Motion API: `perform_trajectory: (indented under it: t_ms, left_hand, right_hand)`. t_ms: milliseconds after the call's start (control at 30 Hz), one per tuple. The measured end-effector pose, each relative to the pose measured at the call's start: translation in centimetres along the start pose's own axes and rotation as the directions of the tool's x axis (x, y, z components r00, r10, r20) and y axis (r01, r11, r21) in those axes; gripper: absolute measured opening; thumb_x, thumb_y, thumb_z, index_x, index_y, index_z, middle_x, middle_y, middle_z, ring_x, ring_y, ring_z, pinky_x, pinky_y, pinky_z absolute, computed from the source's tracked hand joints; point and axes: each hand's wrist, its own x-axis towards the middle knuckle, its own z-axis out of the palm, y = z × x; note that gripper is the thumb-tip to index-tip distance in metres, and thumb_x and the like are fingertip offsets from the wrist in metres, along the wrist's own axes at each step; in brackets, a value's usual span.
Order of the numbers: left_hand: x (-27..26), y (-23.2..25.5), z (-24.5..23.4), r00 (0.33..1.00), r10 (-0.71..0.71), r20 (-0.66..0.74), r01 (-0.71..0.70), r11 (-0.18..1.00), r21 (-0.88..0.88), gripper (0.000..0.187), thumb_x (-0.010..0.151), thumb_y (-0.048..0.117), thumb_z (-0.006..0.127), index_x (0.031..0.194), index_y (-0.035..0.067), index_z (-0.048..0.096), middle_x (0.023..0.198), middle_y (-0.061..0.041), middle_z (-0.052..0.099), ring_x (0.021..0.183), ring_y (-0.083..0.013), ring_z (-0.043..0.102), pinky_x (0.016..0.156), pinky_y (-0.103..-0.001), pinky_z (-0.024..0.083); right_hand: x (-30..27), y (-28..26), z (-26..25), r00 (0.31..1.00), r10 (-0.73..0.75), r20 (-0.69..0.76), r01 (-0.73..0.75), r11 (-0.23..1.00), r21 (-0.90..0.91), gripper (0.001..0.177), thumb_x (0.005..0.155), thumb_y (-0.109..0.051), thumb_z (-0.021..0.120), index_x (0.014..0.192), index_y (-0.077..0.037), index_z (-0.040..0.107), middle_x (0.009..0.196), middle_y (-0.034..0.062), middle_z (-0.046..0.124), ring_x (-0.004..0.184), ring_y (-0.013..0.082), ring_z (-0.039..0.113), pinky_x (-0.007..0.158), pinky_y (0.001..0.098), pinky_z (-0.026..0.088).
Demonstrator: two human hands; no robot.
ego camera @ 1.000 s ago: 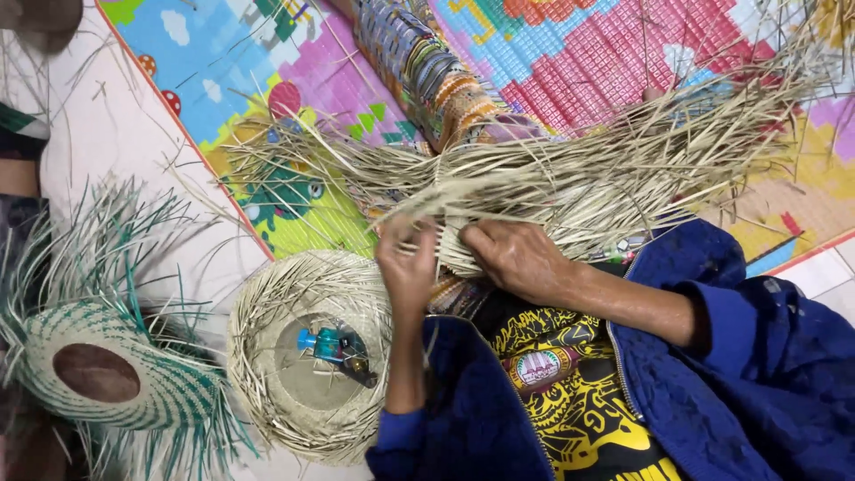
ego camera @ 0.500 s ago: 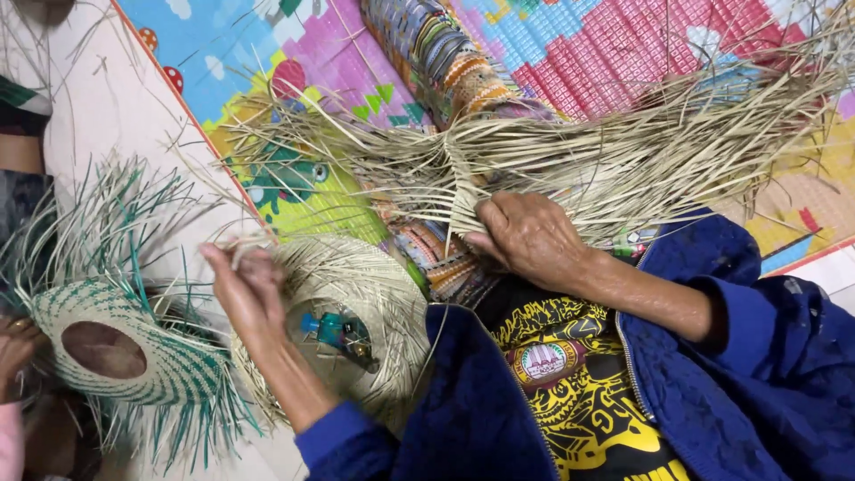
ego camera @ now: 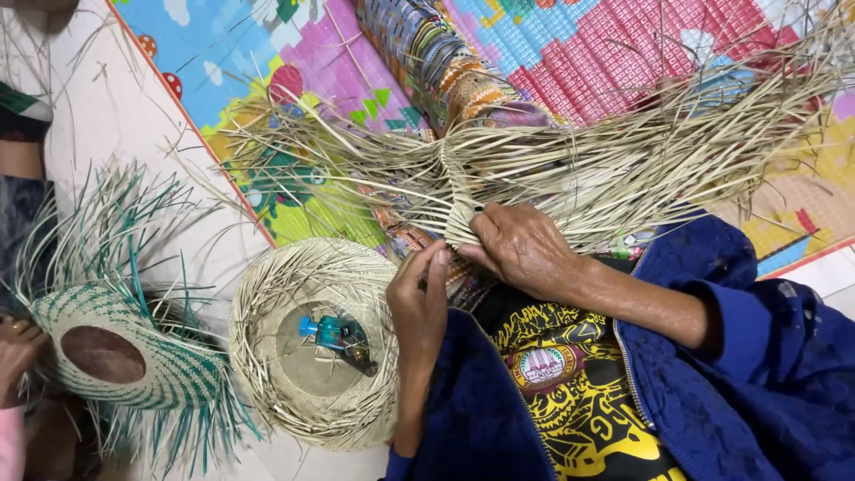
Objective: A person is weaving a hat using dried straw or grass fibers while sitting on the floor.
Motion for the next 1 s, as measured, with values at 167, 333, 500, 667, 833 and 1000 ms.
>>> perform_trajectory:
  t_ms: [167, 333, 500, 667, 833, 1000]
  left_hand:
    - [0.6, 0.9, 1.5, 0.985, -0.171, -0.025, 0.162, 0.962, -0.218, 0.025, 0.102, 0.019, 0.062, 0.105, -0.002, 0.076, 0.082, -0.011, 0.072, 0.079, -0.0157, 0.066, 0.073, -0.033, 0.057]
    - [0.6, -0.2, 3.1, 0.929, -0.368, -0.037, 0.267, 0.736, -0.622, 0.016, 0.096, 0.012, 0.07, 0.1, -0.003, 0.074, 0.083, -0.009, 0.071, 0.081, -0.0125, 0.064, 0.074, -0.03, 0.056]
    - [0.6, -2.2, 4.3, 0.885, -0.458, -0.082, 0.232, 0.588, -0.775, 0.018, 0.09, 0.005, 0.077, 0.099, -0.003, 0.064, 0.085, -0.011, 0.069, 0.079, -0.0145, 0.067, 0.073, -0.028, 0.058]
    - [0.1, -1.8, 4.5, 0.909, -0.387, -0.154, 0.176, 0.692, -0.7, 0.017, 0.089, 0.003, 0.077, 0.096, -0.003, 0.063, 0.092, -0.018, 0.076, 0.083, -0.0149, 0.07, 0.076, -0.027, 0.058]
    - [-0.2, -0.7, 5.1, 0.92, -0.341, -0.195, 0.119, 0.714, -0.69, 0.015, 0.089, 0.0, 0.076, 0.093, -0.004, 0.062, 0.093, -0.02, 0.077, 0.088, -0.0161, 0.071, 0.077, -0.03, 0.058]
    - [-0.5, -2.3, 5.6, 0.932, 0.115, -0.343, -0.211, 0.943, -0.256, 0.007, 0.088, -0.007, 0.072, 0.09, -0.003, 0.067, 0.092, -0.021, 0.076, 0.084, -0.0255, 0.076, 0.07, -0.032, 0.059]
  right_hand:
    - [-0.1, -0.2, -0.2, 1.0, -0.007, 0.026, 0.007, 1.0, -0.011, 0.035, 0.104, -0.044, 0.052, 0.095, -0.01, 0.052, 0.076, 0.0074, 0.049, 0.068, 0.0316, 0.062, 0.064, 0.0445, 0.051]
    - [0.2, -0.2, -0.3, 0.999, -0.017, 0.048, 0.018, 1.0, -0.017, 0.035, 0.104, -0.044, 0.052, 0.094, -0.01, 0.051, 0.077, 0.0071, 0.048, 0.067, 0.0318, 0.061, 0.063, 0.0444, 0.051]
    - [0.1, -0.1, -0.3, 0.999, -0.01, 0.046, 0.011, 1.0, -0.016, 0.036, 0.104, -0.044, 0.052, 0.095, -0.01, 0.051, 0.078, 0.0077, 0.048, 0.07, 0.0316, 0.062, 0.063, 0.0441, 0.05]
    - [0.1, -0.2, -1.2, 0.993, 0.058, 0.1, -0.068, 0.993, 0.097, 0.036, 0.105, -0.045, 0.051, 0.098, -0.01, 0.054, 0.079, 0.0097, 0.052, 0.071, 0.0341, 0.065, 0.066, 0.0463, 0.053]
    - [0.6, -0.5, -2.7, 0.976, 0.137, 0.171, -0.17, 0.965, 0.198, 0.036, 0.107, -0.045, 0.047, 0.1, -0.011, 0.056, 0.08, 0.0116, 0.056, 0.073, 0.0385, 0.067, 0.068, 0.049, 0.054]
    - [0.7, -0.8, -3.0, 0.915, 0.242, 0.323, -0.323, 0.918, 0.228, 0.051, 0.102, -0.059, 0.049, 0.1, -0.009, 0.059, 0.086, 0.0176, 0.063, 0.082, 0.0429, 0.07, 0.075, 0.054, 0.054]
